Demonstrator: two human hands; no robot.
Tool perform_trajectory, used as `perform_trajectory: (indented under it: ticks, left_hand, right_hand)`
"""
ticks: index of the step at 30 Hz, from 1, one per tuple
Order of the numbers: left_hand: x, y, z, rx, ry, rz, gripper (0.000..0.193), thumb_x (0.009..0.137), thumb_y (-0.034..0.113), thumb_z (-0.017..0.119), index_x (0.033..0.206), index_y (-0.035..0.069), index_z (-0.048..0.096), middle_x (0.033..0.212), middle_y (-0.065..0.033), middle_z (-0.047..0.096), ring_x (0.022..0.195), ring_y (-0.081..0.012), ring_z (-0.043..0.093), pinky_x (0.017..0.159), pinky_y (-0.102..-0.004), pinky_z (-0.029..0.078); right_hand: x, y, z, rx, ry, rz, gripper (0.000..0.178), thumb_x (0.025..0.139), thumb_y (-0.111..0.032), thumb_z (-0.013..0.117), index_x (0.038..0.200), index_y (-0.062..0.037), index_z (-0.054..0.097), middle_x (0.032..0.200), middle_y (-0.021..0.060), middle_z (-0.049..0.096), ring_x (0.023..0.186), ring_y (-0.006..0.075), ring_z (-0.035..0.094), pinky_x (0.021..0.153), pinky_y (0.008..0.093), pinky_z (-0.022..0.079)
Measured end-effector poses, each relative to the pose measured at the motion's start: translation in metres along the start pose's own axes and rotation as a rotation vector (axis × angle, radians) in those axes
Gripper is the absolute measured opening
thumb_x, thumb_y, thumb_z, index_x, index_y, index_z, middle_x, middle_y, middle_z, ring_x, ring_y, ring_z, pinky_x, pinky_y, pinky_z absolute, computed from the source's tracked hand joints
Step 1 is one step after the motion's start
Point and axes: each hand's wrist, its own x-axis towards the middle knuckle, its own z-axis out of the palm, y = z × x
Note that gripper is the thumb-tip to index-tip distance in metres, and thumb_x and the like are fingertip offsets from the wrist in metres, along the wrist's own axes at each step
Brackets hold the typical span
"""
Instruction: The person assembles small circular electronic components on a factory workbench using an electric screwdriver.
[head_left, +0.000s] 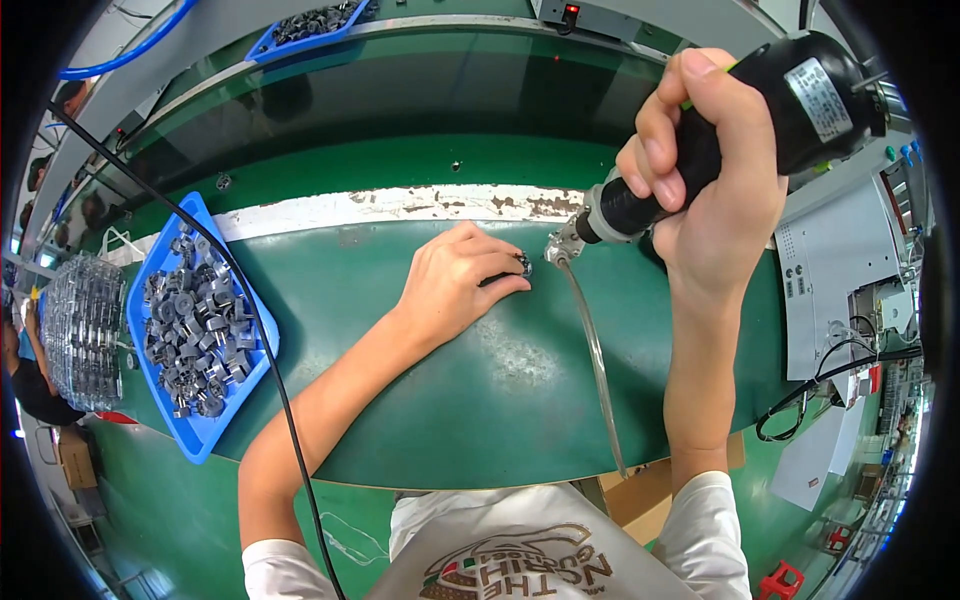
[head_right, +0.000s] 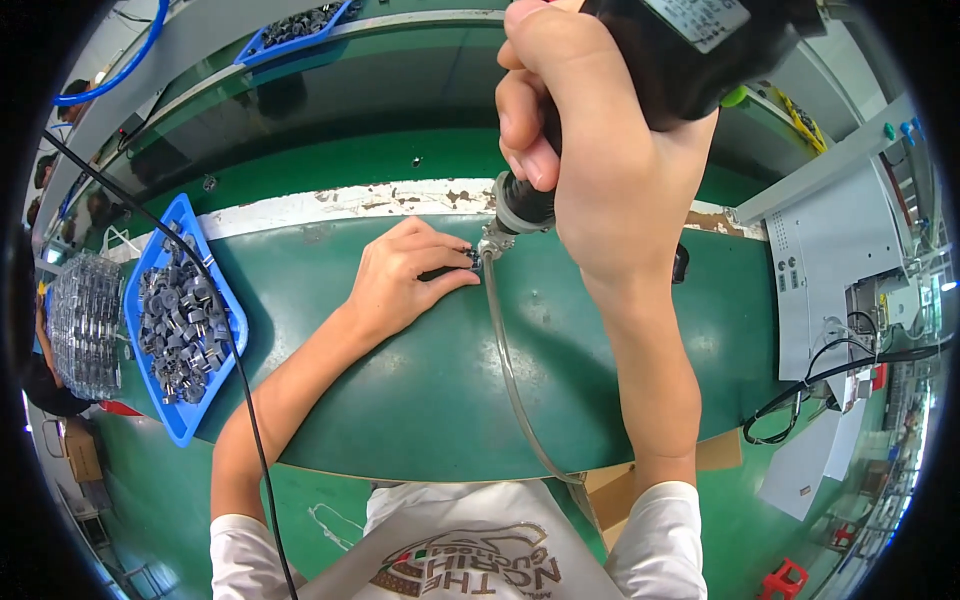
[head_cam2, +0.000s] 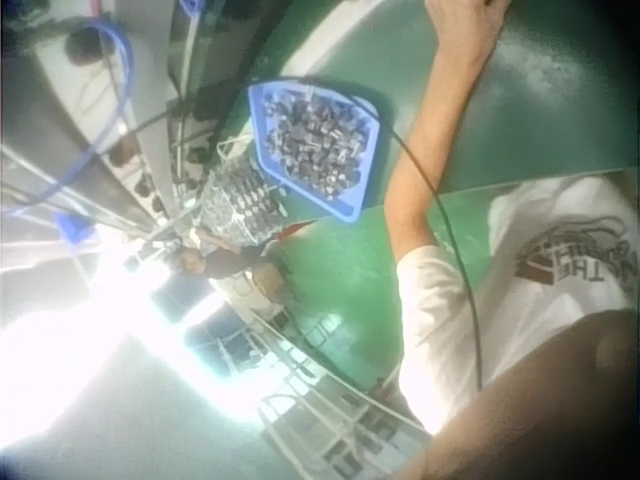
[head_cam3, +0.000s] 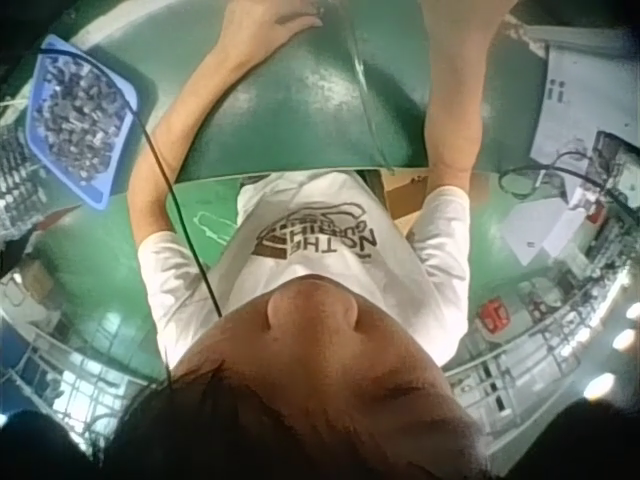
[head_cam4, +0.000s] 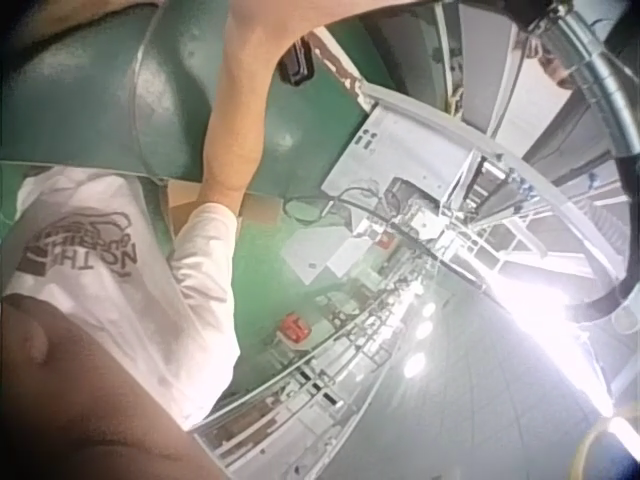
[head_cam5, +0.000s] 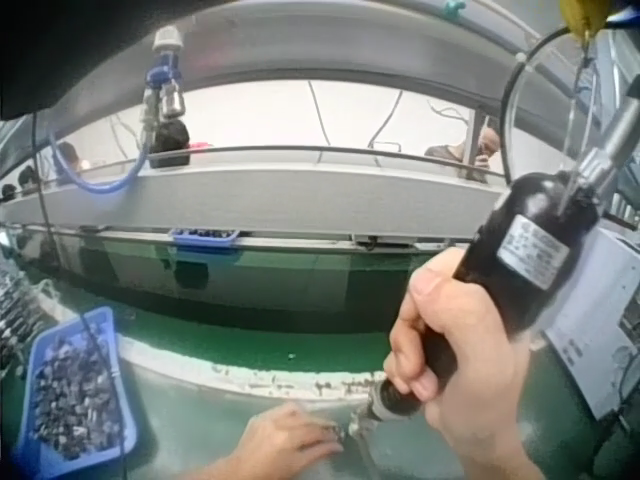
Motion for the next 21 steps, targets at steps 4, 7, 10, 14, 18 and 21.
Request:
perform_trajectory:
  ticks: [4, 7, 10, 14, 18, 21]
  left_hand:
    - [0.001, 0.002, 0.001, 0.040, -0.017, 0.039, 0.015, 0.073, 0.018, 0.086, 0.084, 0.009, 0.080, 0.098, 0.0010, 0.076, 0.084, -0.0196, 0.064, 0.073, -0.0353, 0.057]
    - [0.000, 0.001, -0.004, 0.032, -0.015, 0.036, 0.015, 0.073, 0.014, 0.086, 0.085, 0.008, 0.080, 0.100, -0.0012, 0.076, 0.085, -0.0215, 0.065, 0.073, -0.0346, 0.056]
    - [0.000, 0.004, 0.000, 0.035, 0.022, 0.046, 0.015, 0.072, 0.015, 0.086, 0.084, 0.007, 0.080, 0.098, -0.0013, 0.076, 0.085, -0.0213, 0.065, 0.073, -0.0346, 0.056]
    - [-0.002, 0.005, 0.003, 0.049, 0.032, 0.031, 0.014, 0.073, 0.017, 0.086, 0.082, 0.008, 0.079, 0.094, 0.0003, 0.073, 0.085, -0.0202, 0.062, 0.075, -0.0355, 0.055]
    - [-0.004, 0.005, 0.004, 0.044, 0.039, 0.024, 0.014, 0.073, 0.017, 0.086, 0.081, 0.008, 0.078, 0.092, 0.0004, 0.071, 0.085, -0.0205, 0.062, 0.076, -0.0353, 0.055]
    - [-0.004, 0.005, 0.003, 0.040, 0.038, 0.024, 0.014, 0.073, 0.016, 0.085, 0.080, 0.008, 0.077, 0.091, 0.0000, 0.071, 0.085, -0.0208, 0.061, 0.076, -0.0353, 0.055]
  right_hand:
    - [0.000, 0.010, 0.002, 0.044, -0.040, 0.040, 0.025, 0.099, -0.025, 0.055, 0.088, -0.0021, 0.056, 0.061, 0.0069, 0.051, 0.043, 0.0086, 0.033, 0.047, 0.0262, 0.036]
    - [0.000, 0.014, 0.007, 0.047, -0.088, 0.051, 0.024, 0.099, -0.025, 0.053, 0.090, -0.0018, 0.056, 0.062, 0.0071, 0.050, 0.043, 0.0087, 0.033, 0.048, 0.0265, 0.036]
    - [0.003, 0.013, 0.002, 0.085, -0.149, 0.008, 0.023, 0.099, -0.023, 0.051, 0.091, -0.0023, 0.055, 0.063, 0.0064, 0.050, 0.043, 0.0086, 0.033, 0.049, 0.0264, 0.036]
    - [0.010, 0.013, -0.012, 0.097, -0.211, 0.033, 0.023, 0.100, -0.023, 0.050, 0.092, -0.0019, 0.054, 0.064, 0.0063, 0.050, 0.043, 0.0083, 0.033, 0.050, 0.0263, 0.036]
    - [0.010, 0.019, -0.010, 0.092, -0.212, 0.029, 0.023, 0.100, -0.023, 0.049, 0.091, -0.0016, 0.054, 0.064, 0.0065, 0.050, 0.043, 0.0079, 0.033, 0.050, 0.0261, 0.037]
    - [0.008, 0.020, -0.006, 0.068, -0.208, 0.023, 0.023, 0.100, -0.023, 0.049, 0.091, -0.0016, 0.053, 0.063, 0.0064, 0.049, 0.044, 0.0077, 0.034, 0.050, 0.0259, 0.037]
